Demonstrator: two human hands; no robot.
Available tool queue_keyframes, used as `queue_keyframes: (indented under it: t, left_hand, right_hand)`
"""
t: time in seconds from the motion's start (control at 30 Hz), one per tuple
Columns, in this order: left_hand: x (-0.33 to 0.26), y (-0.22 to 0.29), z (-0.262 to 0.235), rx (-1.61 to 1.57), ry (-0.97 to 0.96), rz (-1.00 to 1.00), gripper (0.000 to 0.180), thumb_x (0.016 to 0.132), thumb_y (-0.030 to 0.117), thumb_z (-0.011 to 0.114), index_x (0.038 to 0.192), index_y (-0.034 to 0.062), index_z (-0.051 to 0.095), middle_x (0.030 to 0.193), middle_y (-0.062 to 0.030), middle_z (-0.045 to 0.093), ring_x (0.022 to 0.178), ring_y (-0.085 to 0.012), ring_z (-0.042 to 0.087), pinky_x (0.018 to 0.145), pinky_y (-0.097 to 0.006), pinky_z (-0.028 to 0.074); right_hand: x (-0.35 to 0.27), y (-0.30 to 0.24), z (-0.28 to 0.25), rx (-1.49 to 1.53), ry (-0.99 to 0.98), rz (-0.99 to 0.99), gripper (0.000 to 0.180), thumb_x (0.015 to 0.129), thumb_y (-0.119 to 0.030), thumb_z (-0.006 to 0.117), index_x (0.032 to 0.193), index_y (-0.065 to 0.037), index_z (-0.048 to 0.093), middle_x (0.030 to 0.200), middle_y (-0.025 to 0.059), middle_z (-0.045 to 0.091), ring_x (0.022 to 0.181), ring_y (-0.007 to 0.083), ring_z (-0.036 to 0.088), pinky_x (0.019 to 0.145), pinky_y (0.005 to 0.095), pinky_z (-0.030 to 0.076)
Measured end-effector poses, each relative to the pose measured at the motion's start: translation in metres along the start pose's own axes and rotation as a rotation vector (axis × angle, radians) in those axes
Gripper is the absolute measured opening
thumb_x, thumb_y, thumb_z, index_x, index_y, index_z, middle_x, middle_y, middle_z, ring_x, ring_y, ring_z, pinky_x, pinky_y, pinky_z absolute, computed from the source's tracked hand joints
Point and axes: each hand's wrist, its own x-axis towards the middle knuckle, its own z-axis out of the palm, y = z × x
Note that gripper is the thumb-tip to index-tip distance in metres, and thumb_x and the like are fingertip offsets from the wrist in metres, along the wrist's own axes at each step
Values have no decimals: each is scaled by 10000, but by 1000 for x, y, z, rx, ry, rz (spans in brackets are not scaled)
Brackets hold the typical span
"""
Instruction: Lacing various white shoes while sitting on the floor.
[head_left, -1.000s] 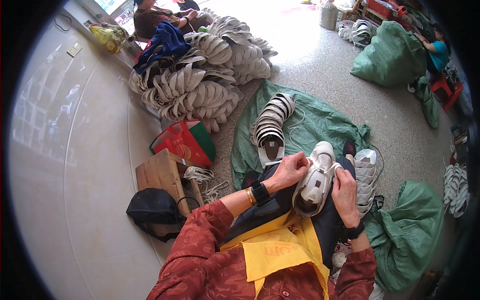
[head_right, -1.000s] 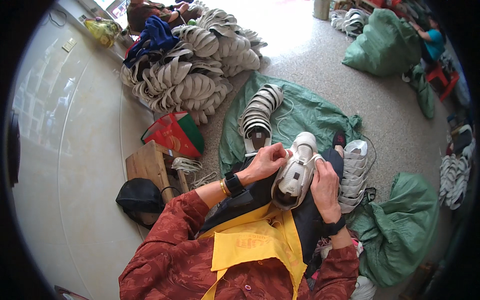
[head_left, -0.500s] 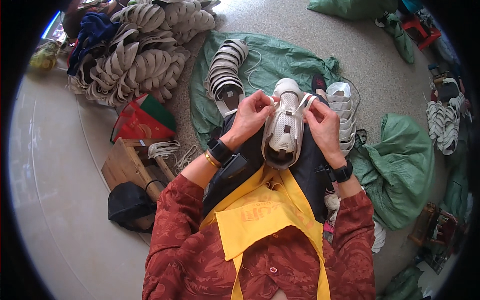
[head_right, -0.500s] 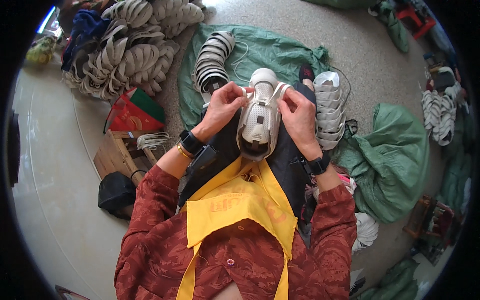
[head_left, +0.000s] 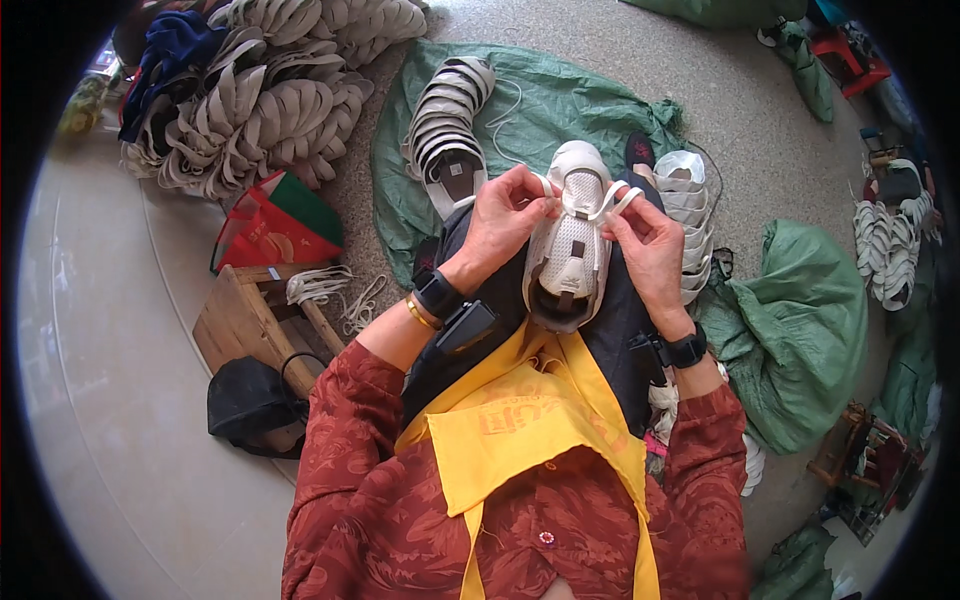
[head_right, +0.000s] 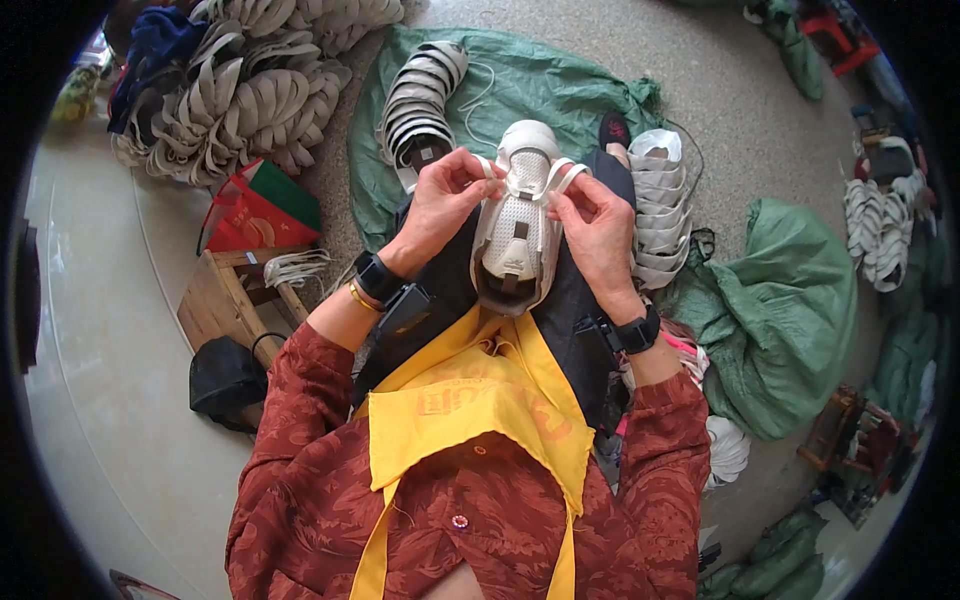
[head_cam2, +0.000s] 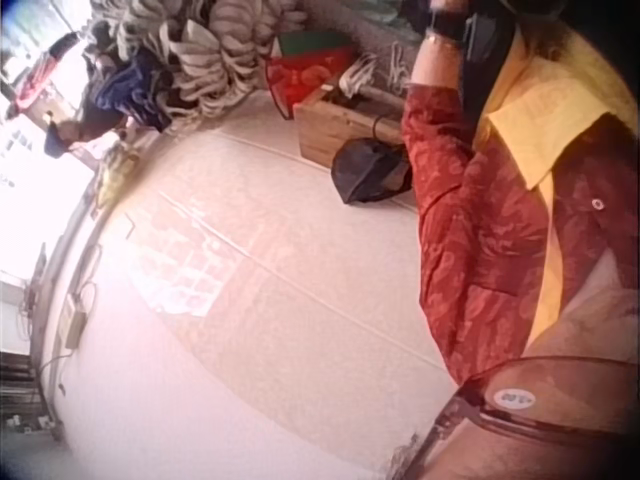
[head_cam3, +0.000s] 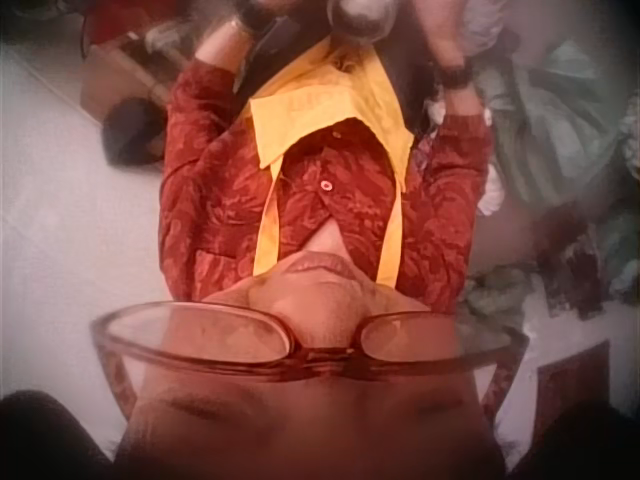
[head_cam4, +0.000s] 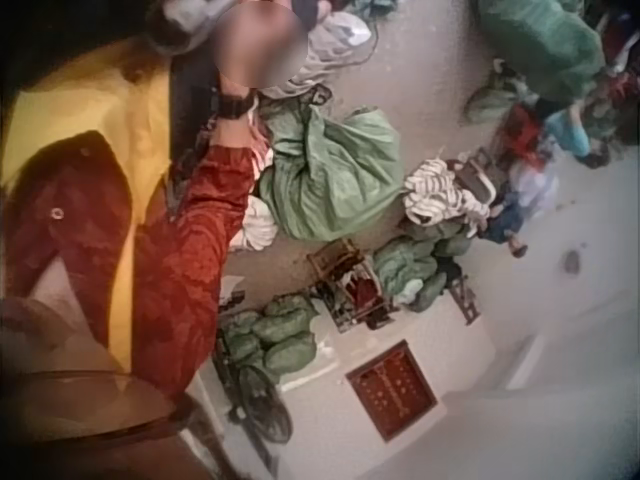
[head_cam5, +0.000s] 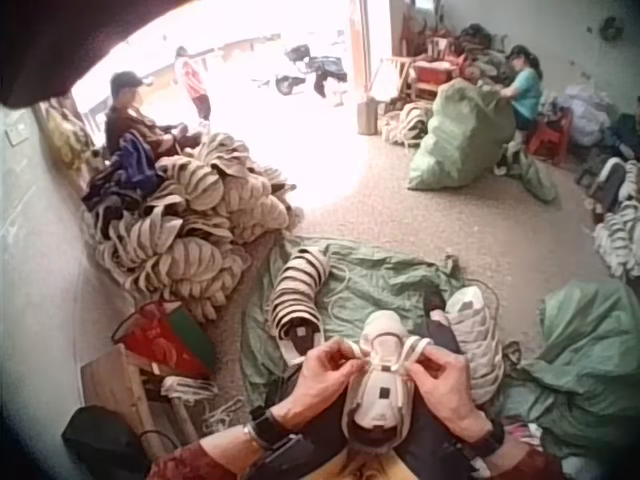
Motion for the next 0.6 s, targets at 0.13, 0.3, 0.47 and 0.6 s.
queue_keyframes:
  t: [0.13, 0.3, 0.47, 0.6]
  left_hand:
    - [-2, 10, 2, 211, 33, -19, 57, 917, -64, 623, 927, -8, 616, 1033, -66, 710, 930, -94, 666, 851, -262, 557]
    - [0, 12, 10, 435, 68, 88, 71, 873, -73, 643, 888, -16, 604, 942, -63, 700, 874, -106, 670, 765, -269, 549]
    - [1, 24, 22, 689, 35, 415, 120, 812, -80, 671, 875, -8, 598, 856, -111, 658, 766, -214, 679, 703, -303, 539]
    - [-1, 20, 17, 563, 73, 255, 86, 851, -46, 692, 896, -18, 626, 874, -75, 692, 785, -135, 679, 720, -277, 545]
  right_hand:
    - [-4, 1, -2, 0, 26, 6, 314, 947, 8, 679, 1258, 43, 667, 983, 60, 737, 829, 89, 695, 745, 239, 601]
    - [-5, 1, -2, 47, 31, 16, 316, 949, 14, 673, 1263, 46, 662, 975, 69, 739, 827, 94, 702, 760, 244, 611]
    - [-4, 1, -2, 41, 48, 19, 313, 944, 26, 667, 1256, 54, 661, 980, 84, 742, 851, 108, 714, 777, 257, 621]
    - [-3, 4, -1, 17, 66, 25, 290, 944, 26, 663, 1234, 42, 677, 980, 81, 745, 852, 110, 718, 773, 254, 618]
